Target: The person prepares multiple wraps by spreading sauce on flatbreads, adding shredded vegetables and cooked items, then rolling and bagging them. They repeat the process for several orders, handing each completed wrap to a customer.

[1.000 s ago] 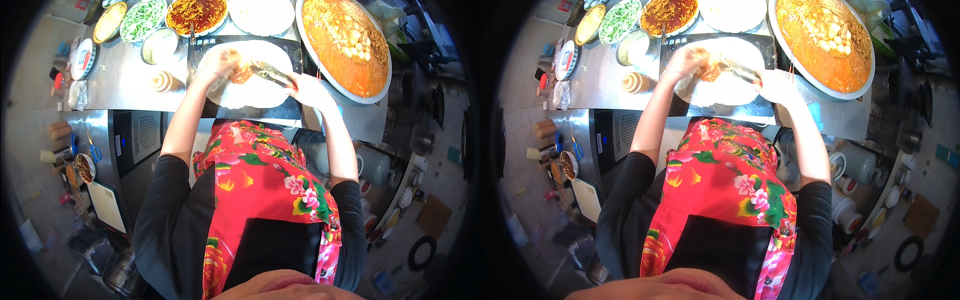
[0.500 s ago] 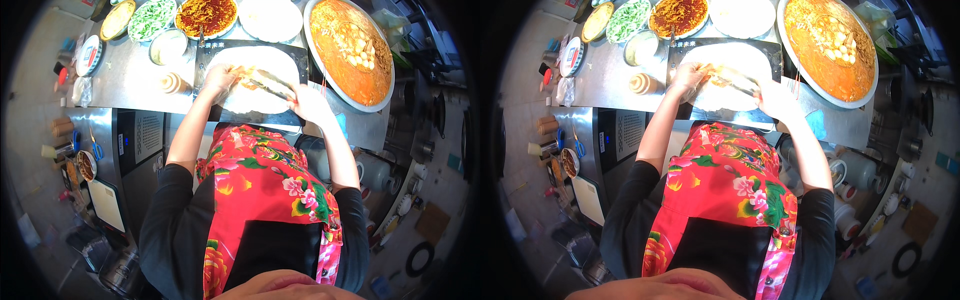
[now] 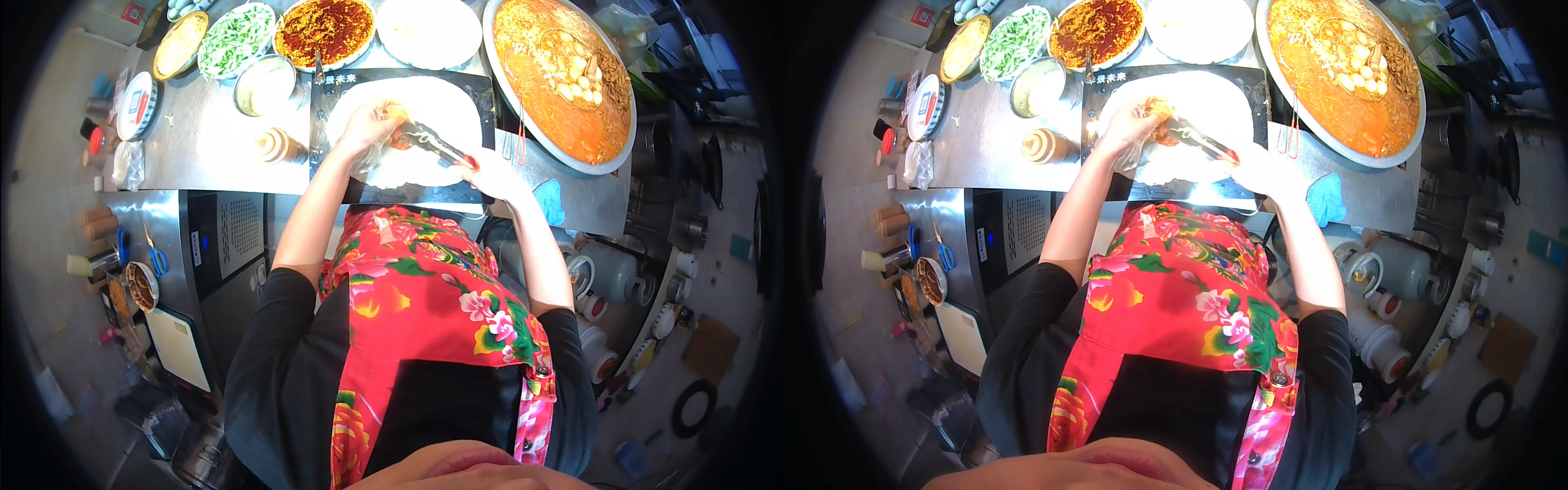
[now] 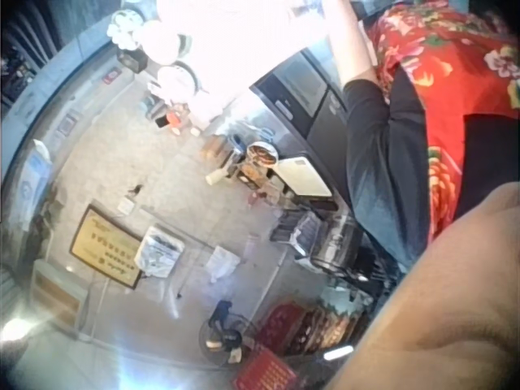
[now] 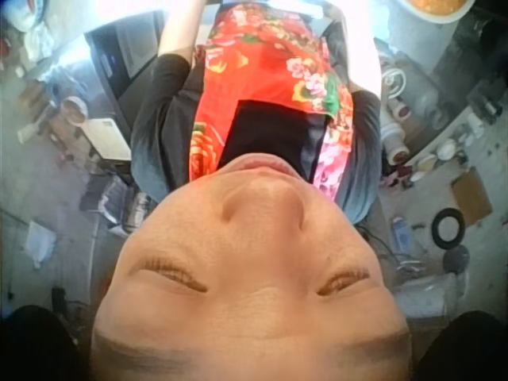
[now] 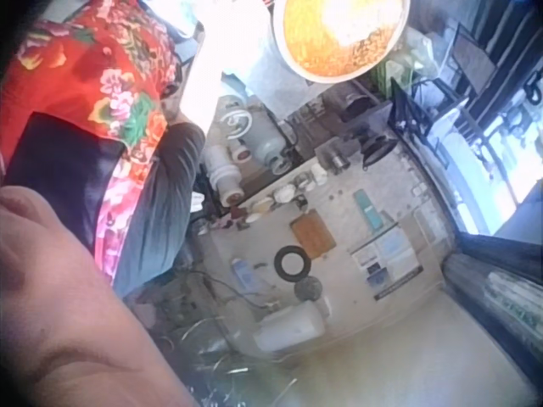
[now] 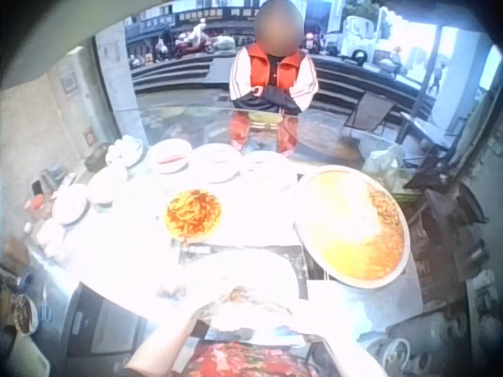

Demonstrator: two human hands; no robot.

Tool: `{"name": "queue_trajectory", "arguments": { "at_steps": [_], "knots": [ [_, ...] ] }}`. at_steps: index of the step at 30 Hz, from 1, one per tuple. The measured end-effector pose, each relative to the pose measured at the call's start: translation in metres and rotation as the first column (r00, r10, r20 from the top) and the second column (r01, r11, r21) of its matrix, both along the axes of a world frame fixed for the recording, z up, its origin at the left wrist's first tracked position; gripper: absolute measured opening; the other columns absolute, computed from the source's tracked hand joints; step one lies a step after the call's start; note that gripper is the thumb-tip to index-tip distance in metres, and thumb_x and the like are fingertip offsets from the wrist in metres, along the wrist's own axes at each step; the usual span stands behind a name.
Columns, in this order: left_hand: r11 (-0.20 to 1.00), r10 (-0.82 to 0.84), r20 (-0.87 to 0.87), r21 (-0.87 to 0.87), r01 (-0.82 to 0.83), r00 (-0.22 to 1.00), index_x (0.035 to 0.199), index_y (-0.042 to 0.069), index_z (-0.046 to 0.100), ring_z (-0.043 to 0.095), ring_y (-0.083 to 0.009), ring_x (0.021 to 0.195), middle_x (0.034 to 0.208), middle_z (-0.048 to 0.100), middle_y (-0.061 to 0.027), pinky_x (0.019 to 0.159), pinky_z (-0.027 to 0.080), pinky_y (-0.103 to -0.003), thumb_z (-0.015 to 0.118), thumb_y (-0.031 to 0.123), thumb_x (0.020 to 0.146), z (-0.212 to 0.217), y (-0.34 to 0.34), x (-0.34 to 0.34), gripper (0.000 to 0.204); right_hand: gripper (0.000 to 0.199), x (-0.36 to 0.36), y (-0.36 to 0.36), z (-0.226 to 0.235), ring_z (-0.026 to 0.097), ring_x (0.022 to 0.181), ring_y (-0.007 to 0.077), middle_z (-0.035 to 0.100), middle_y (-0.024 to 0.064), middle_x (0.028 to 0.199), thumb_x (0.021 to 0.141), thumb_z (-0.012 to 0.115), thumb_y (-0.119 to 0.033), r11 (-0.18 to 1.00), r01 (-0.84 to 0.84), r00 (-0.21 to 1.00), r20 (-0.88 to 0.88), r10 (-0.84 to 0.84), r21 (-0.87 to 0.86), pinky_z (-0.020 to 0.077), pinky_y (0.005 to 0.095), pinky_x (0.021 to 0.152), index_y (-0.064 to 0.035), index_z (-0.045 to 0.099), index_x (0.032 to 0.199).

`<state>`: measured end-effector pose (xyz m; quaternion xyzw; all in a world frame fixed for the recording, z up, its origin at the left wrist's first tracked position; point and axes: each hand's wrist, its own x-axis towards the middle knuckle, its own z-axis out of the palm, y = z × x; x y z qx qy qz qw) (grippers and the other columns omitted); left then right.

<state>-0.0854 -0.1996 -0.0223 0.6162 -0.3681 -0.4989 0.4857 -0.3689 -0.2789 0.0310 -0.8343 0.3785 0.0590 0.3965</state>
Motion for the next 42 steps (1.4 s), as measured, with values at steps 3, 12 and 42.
{"name": "queue_trajectory", "arguments": {
  "at_steps": [3, 12, 42],
  "knots": [
    [0.992, -0.070, 0.197, 0.119, 0.047, 0.978, 0.106, 0.002, 0.069, 0.070, -0.0176, 0.081, 0.087, 0.074, -0.0097, 0.077, 0.055, -0.032, 0.065, 0.011, 0.089, -0.004, -0.005, 0.001, 0.019, 0.040, 0.008, 0.004, -0.008, 0.070, 0.092, 0.0315, 0.072, 0.0176, 0.099, 0.091, 0.066, -0.028, 0.999, -0.030, 0.997, 0.065, 0.031, -0.021, 0.0535, 0.0405, 0.081, -0.0102, 0.065, 0.127],
    [0.953, -0.271, 0.669, 0.287, 0.095, 0.693, 0.113, 0.000, 0.068, 0.069, -0.0383, 0.097, 0.102, 0.071, -0.0255, 0.088, 0.053, -0.045, 0.061, 0.023, 0.088, -0.002, -0.006, 0.021, 0.034, 0.048, 0.006, -0.001, 0.082, 0.071, 0.092, 0.0344, 0.072, 0.0180, 0.097, 0.088, 0.070, -0.032, 0.968, -0.102, 0.980, -0.191, 0.058, -0.229, 0.0561, 0.0459, 0.080, -0.0095, 0.061, 0.129],
    [0.960, -0.166, -0.438, 0.134, 0.247, 0.884, 0.113, 0.003, 0.065, 0.063, -0.0079, 0.084, 0.098, 0.069, -0.0009, 0.075, 0.050, -0.021, 0.054, 0.022, 0.105, 0.027, -0.033, -0.128, 0.023, 0.050, -0.231, -0.167, 0.226, 0.068, 0.096, 0.0325, 0.071, 0.0140, 0.101, 0.090, 0.070, -0.019, 0.700, 0.078, 0.715, -0.449, -0.535, -0.710, 0.0548, 0.0428, 0.085, -0.0149, 0.059, 0.138]
  ]
}}
